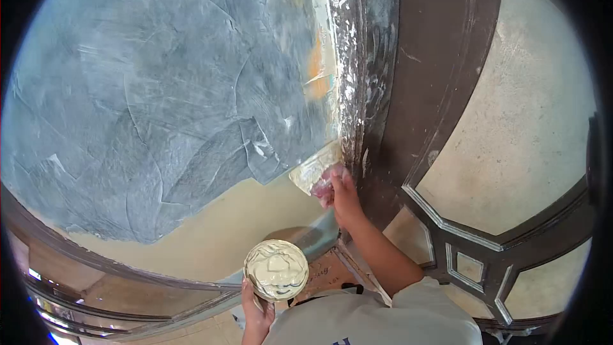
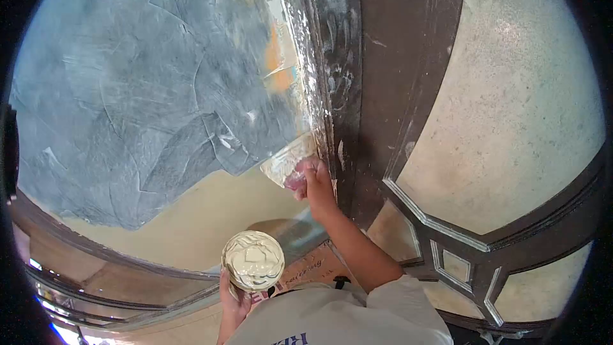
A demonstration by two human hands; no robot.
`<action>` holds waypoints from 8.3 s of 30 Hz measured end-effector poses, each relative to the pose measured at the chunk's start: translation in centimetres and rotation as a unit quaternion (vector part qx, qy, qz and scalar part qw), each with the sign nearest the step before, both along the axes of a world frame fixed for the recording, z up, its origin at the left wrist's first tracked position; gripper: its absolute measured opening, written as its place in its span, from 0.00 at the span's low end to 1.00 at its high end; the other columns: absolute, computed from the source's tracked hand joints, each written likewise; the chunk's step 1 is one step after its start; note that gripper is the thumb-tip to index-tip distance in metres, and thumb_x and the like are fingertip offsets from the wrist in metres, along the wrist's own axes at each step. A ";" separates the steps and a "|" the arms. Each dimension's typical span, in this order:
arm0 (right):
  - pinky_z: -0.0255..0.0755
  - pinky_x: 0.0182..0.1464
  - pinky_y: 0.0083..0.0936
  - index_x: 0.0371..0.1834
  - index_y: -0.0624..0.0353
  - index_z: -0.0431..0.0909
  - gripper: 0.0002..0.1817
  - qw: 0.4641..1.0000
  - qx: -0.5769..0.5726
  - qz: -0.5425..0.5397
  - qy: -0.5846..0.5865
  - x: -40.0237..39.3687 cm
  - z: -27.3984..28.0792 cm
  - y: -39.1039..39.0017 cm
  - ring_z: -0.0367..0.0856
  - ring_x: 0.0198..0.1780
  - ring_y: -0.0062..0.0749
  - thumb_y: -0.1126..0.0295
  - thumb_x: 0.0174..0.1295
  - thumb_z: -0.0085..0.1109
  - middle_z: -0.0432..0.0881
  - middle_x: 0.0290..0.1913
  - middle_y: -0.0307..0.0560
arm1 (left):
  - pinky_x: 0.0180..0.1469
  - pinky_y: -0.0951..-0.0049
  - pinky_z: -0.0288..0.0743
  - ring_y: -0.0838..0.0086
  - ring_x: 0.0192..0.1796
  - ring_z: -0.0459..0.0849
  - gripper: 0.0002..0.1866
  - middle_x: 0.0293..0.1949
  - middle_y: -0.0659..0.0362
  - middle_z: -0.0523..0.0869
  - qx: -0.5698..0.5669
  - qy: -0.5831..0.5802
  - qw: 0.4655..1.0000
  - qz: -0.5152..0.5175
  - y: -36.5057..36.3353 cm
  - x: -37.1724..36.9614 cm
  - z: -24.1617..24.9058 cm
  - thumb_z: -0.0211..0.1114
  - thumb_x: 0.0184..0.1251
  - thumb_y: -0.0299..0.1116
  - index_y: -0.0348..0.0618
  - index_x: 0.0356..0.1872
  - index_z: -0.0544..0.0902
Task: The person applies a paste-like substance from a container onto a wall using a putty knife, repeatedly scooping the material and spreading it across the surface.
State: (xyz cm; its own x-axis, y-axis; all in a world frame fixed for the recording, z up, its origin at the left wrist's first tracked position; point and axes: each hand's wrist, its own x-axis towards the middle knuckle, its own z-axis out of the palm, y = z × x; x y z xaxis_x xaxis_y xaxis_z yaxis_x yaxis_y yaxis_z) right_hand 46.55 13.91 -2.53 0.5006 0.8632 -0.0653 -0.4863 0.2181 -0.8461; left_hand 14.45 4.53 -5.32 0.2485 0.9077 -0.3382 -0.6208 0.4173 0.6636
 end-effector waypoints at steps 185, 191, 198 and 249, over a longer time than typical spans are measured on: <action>0.81 0.27 0.22 0.49 0.60 0.66 0.10 0.994 0.068 0.053 -0.072 -19.0 1.2 1.1 0.84 0.28 0.27 0.69 0.74 0.54 0.81 0.43 0.49 | 0.71 0.60 0.71 0.63 0.69 0.74 0.27 0.70 0.53 0.73 -0.005 0.042 0.997 0.067 -3.7 -9.7 -2.3 0.47 0.80 0.47 0.43 0.72 0.65; 0.75 0.25 0.22 0.40 0.60 0.71 0.08 0.984 -0.021 0.097 -0.148 -15.7 -25.2 0.4 0.80 0.24 0.28 0.67 0.73 0.55 0.81 0.30 0.45 | 0.71 0.62 0.71 0.64 0.69 0.74 0.26 0.70 0.54 0.72 0.009 0.043 0.996 0.073 -3.3 -11.0 -2.9 0.48 0.81 0.46 0.44 0.71 0.66; 0.74 0.24 0.22 0.37 0.59 0.73 0.08 0.962 -0.122 0.224 -0.092 -17.0 -23.1 -6.2 0.80 0.26 0.25 0.68 0.73 0.56 0.79 0.28 0.42 | 0.69 0.60 0.73 0.63 0.69 0.75 0.26 0.69 0.54 0.73 0.028 0.041 0.996 0.073 -2.7 -12.2 -3.3 0.47 0.81 0.47 0.44 0.72 0.65; 0.84 0.33 0.25 0.53 0.59 0.65 0.14 0.993 0.051 0.101 -0.042 -24.9 -2.8 0.6 0.86 0.39 0.28 0.69 0.71 0.58 0.78 0.43 0.44 | 0.67 0.60 0.76 0.61 0.68 0.76 0.25 0.68 0.52 0.74 -0.015 -0.008 0.998 0.066 -2.6 -17.8 -6.2 0.50 0.80 0.45 0.42 0.70 0.66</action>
State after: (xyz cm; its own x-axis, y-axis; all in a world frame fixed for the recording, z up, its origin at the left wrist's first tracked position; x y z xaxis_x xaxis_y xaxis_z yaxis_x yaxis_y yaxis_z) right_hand 21.66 14.49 -5.31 0.3176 0.9462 0.0617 -0.4567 0.2096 -0.8646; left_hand -3.32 1.89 -11.48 0.1335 0.9223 -0.3628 -0.6814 0.3512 0.6421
